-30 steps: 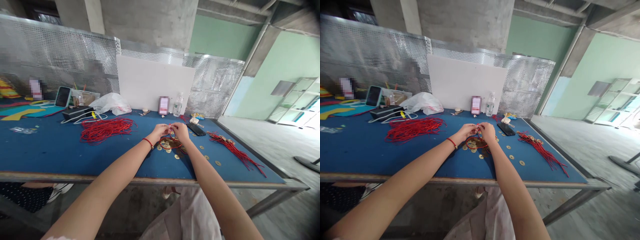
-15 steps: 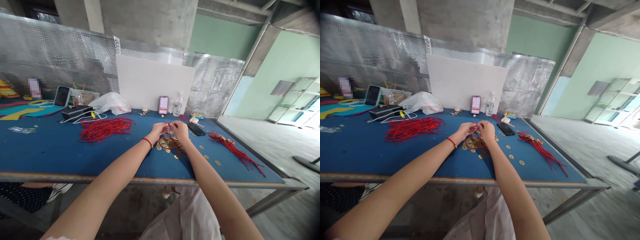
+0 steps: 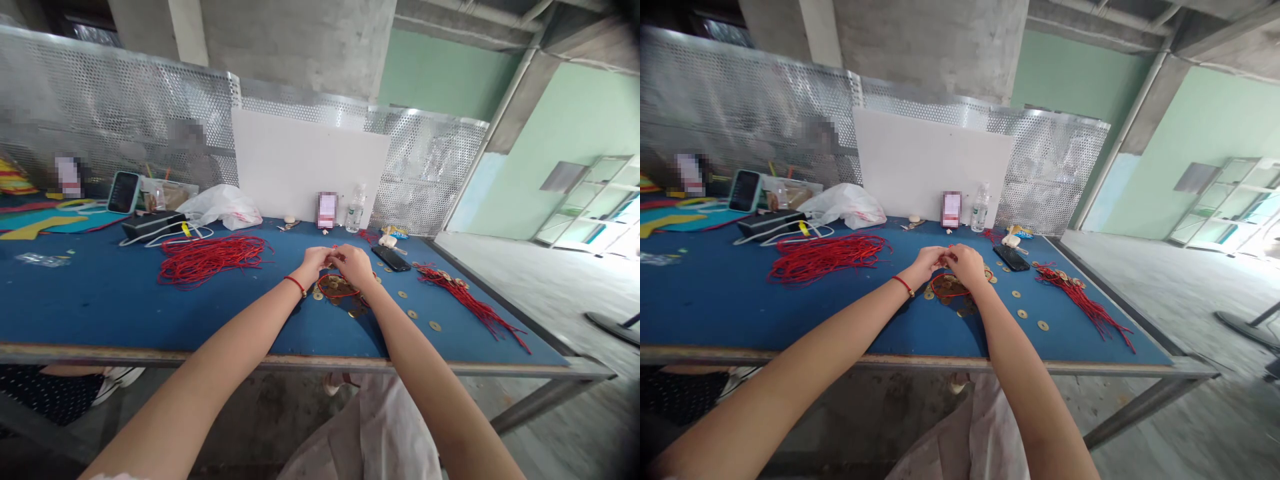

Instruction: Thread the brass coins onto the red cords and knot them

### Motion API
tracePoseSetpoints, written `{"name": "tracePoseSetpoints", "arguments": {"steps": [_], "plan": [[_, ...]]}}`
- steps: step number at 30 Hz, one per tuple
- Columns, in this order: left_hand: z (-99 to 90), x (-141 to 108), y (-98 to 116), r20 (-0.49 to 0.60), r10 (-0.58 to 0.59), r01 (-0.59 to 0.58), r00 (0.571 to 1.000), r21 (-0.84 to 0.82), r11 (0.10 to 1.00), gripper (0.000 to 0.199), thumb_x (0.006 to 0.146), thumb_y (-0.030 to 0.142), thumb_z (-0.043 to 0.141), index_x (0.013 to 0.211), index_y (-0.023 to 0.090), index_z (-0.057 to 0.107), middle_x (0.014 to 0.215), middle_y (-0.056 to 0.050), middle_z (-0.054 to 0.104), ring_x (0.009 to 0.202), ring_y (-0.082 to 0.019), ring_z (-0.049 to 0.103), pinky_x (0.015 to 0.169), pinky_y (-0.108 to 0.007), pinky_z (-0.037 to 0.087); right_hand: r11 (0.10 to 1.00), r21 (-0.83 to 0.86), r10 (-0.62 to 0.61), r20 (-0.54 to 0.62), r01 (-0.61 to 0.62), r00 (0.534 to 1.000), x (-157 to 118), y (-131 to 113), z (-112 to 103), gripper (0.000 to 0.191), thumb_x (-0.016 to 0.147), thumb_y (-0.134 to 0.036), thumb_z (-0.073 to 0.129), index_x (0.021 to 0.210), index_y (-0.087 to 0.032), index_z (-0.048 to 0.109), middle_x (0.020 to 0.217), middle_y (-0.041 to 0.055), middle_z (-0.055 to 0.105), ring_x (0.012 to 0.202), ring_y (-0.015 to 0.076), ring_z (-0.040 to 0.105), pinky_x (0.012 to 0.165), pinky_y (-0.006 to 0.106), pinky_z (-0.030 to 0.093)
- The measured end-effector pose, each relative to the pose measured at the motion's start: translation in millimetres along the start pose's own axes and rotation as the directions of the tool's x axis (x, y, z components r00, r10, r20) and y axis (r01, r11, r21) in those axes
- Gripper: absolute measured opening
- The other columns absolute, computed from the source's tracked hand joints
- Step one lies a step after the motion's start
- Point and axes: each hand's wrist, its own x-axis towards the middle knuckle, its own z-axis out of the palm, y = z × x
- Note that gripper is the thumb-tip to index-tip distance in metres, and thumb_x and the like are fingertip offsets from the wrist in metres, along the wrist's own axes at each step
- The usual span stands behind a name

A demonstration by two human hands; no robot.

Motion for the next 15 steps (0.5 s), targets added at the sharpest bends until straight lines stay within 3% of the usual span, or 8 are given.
{"name": "tracePoseSetpoints", "arguments": {"steps": [5,8,11,15], "plan": [[-0.6,-5,5,0.015,-0.055,0.055,0.998,-0.031,0.998,0.016,0.062,0.005,0.071,0.054,0.012,0.059,0.05,-0.001,0.059,0.049,-0.008,0.054,0.059,-0.023,0.045,0.981,0.102,0.172,-0.096,-0.162,0.98,2,9,3,0.013,0.086,-0.022,0.055,0.084,-0.018,0.067,0.086,0.0051,0.07,0.08,0.0179,0.059,0.074,0.027,0.04],[1.8,-11,9,0.041,-0.091,0.094,0.995,-0.067,0.993,0.012,0.066,0.001,0.068,0.06,0.011,0.064,0.054,-0.002,0.062,0.051,-0.009,0.056,0.062,-0.023,0.047,0.93,0.22,0.304,-0.008,-0.295,0.953,5,16,10,0.017,0.086,-0.021,0.051,0.084,-0.017,0.068,0.086,0.0051,0.071,0.08,0.0177,0.06,0.075,0.027,0.042],[4.6,-14,10,0.073,-0.087,0.092,0.994,-0.067,0.993,0.013,0.065,-0.001,0.07,0.066,0.011,0.068,0.058,-0.002,0.065,0.054,-0.009,0.058,0.066,-0.024,0.048,0.856,0.406,0.31,0.089,-0.319,0.947,9,23,20,0.022,0.086,-0.024,0.049,0.079,-0.017,0.068,0.085,0.0043,0.071,0.081,0.0171,0.062,0.076,0.027,0.044],[5.7,-13,5,0.129,-0.057,0.061,0.99,-0.024,0.998,0.013,0.065,-0.001,0.071,0.069,0.011,0.07,0.064,-0.004,0.069,0.057,-0.011,0.061,0.066,-0.025,0.049,0.692,0.636,0.333,0.139,-0.342,0.932,9,27,29,0.019,0.081,-0.024,0.05,0.075,-0.016,0.066,0.075,0.0025,0.069,0.072,0.015,0.061,0.068,0.025,0.047]]}}
